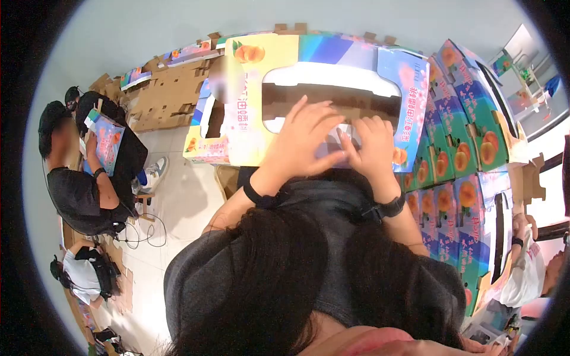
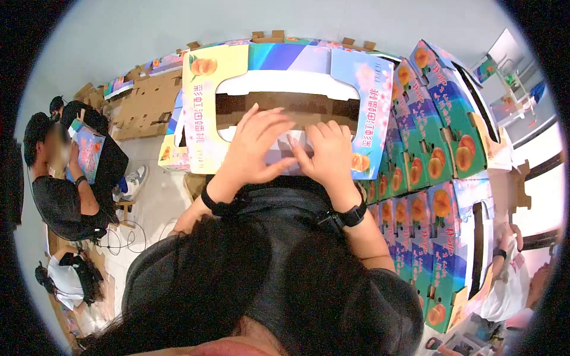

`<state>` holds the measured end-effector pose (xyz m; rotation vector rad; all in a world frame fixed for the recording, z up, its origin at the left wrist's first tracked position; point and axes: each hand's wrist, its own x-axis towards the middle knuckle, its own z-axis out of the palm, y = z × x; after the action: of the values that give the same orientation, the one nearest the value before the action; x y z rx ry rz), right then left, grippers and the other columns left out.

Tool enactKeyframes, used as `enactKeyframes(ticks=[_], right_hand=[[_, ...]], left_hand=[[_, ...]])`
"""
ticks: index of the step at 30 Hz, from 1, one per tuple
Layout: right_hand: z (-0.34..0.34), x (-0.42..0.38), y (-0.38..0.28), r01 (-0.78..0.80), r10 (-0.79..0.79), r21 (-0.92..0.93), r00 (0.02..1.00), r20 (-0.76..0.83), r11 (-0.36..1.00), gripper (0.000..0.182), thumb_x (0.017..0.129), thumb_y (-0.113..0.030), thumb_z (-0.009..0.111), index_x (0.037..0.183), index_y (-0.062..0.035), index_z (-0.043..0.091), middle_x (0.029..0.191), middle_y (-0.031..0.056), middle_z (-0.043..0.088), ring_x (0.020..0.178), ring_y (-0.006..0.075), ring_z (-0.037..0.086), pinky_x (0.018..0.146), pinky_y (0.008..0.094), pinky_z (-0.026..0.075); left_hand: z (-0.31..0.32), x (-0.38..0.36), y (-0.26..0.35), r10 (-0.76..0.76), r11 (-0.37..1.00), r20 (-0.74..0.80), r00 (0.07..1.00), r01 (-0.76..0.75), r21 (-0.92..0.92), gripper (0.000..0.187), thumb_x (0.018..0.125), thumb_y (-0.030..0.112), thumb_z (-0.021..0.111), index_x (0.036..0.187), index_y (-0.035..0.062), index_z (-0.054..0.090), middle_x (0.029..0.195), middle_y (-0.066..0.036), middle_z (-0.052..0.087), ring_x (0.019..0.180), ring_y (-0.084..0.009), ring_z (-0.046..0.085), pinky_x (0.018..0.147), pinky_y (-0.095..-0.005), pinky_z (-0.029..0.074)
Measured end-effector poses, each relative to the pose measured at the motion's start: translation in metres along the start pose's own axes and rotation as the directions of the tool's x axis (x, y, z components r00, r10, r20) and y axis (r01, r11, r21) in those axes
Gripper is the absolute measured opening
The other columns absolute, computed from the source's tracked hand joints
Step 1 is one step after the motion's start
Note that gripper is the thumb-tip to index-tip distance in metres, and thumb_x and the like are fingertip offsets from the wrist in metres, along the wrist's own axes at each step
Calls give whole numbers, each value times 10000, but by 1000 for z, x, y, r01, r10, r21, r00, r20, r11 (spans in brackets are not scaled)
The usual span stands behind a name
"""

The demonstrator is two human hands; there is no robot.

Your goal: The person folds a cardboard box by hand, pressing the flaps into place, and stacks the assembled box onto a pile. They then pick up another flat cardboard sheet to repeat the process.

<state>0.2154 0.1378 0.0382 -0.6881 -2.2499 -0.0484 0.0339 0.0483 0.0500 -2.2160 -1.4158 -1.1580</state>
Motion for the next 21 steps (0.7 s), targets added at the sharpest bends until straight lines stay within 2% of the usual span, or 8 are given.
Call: enactKeyframes(ticks=[3, 7, 9, 11, 13, 17, 18, 21], right_hand=[[-5, -2, -4, 64, -51, 81, 986, -157, 995, 237, 788, -272, 735, 907, -67, 717, 1011, 127, 662, 948, 313, 591, 854, 428, 437], [-57, 15, -8, 244, -211, 45, 905, -369, 969, 273, 765, -145, 705, 1028, -101, 765, 1241, 150, 644, 1116, 336, 587, 964, 430, 452], [-99, 28, -3, 217, -297, -220, 834, -464, 951, 282, 758, -104, 675, 1021, -53, 763, 1221, 155, 645, 1076, 319, 603, 938, 428, 467], [-122, 48, -3, 223, -219, -79, 725, -653, 972, 273, 880, -192, 572, 978, -11, 751, 1127, 178, 665, 1029, 315, 619, 946, 427, 466], [-149, 57, -12, 92, -138, -103, 693, -707, 990, 502, 1023, -328, 396, 920, 18, 746, 1011, 207, 678, 997, 322, 628, 933, 429, 477], [-181, 27, -11, 382, -349, -95, 681, -643, 919, 884, 1056, -509, 73, 780, 12, 731, 855, 230, 681, 833, 339, 671, 806, 456, 560], [-184, 26, -15, 414, -391, -113, 684, -616, 903, 883, 1055, -509, 72, 773, 12, 726, 838, 230, 683, 812, 335, 676, 803, 457, 565], [-160, 39, -16, 226, -308, -210, 651, -694, 951, 679, 1077, -379, 254, 763, 11, 712, 799, 194, 708, 800, 317, 695, 813, 428, 561]], left_hand=[[2, -4, 11, -119, 993, 5, 993, 119, -18, 610, 811, 446, 717, 1248, 40, 590, 1222, -155, 599, 1204, -348, 556, 1138, -541, 332], [1, -11, 15, -149, 986, 85, 985, 141, 91, 607, 803, 479, 711, 1202, 35, 600, 1148, -154, 613, 1071, -348, 573, 971, -484, 421], [0, -13, 17, -115, 991, 95, 989, 108, 79, 594, 799, 478, 724, 1180, 36, 612, 1097, -145, 626, 1016, -338, 584, 915, -465, 424], [2, -17, 20, -88, 995, 85, 992, 83, 61, 578, 797, 473, 736, 1162, 39, 625, 1056, -135, 640, 976, -328, 595, 886, -454, 426], [8, -23, 25, -72, 996, 63, 995, 69, 48, 559, 797, 465, 748, 1148, 44, 638, 1025, -124, 654, 952, -318, 608, 884, -451, 427], [16, -30, 35, -31, 997, 39, 999, 28, 69, 461, 820, 399, 752, 1119, 60, 659, 1000, -85, 677, 924, -260, 632, 862, -411, 441], [16, -32, 36, -18, 997, 42, 999, 15, 74, 428, 828, 366, 750, 1122, 69, 663, 993, -66, 679, 911, -225, 636, 838, -381, 447], [26, -42, 37, 55, 990, -30, 998, -51, 132, 419, 820, 347, 757, 1131, 81, 667, 986, -53, 679, 891, -211, 635, 815, -366, 451]])
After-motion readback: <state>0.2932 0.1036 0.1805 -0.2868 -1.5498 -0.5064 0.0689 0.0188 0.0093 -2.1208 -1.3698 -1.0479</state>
